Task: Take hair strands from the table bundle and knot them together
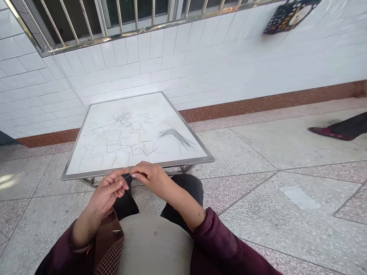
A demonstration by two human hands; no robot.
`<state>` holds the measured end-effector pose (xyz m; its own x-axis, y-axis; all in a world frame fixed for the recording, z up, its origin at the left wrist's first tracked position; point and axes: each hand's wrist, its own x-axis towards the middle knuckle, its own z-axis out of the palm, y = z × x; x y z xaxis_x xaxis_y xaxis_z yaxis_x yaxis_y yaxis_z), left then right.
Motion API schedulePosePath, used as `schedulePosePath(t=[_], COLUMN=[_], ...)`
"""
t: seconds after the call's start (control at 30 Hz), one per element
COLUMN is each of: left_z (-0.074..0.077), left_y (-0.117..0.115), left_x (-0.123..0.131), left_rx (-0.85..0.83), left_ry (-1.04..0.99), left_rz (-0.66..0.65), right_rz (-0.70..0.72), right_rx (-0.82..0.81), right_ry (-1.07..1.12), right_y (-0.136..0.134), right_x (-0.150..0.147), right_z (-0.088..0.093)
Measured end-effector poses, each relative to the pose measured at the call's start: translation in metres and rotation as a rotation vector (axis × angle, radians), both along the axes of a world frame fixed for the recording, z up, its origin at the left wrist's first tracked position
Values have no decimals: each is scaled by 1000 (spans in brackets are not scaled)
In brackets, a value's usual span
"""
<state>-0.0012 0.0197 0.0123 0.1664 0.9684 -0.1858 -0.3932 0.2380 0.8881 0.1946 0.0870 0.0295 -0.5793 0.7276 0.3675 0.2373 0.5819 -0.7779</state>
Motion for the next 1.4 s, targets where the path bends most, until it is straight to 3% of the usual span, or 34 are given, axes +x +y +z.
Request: schedulePosePath(t=[0.2,0.47,0.57,0.83,1.03,1.4], left_z=[-6,-8,-11,-12,-3,-10], left_y=[1,0,-2,-5,-4,-15], left_x=[0,4,3,-1,-10,-27], left_rx=[-23,-44,-42,-27,-6,59], left_ry=[53,81,81,73,5,341], left_rz=[68,74,41,-55,13,-260], right_rz=[-11,6,-40,-79,-102,-7], right_rx=[-331,-441,-329,248,310,434], right_ry=[96,141,104,-66,-116,-223], right_y=[-2,-7,-10,-9,-10,-5], right_x=[10,8,3,-2,3,29], right_z=[-4,-18,-24,-30,-27,-23])
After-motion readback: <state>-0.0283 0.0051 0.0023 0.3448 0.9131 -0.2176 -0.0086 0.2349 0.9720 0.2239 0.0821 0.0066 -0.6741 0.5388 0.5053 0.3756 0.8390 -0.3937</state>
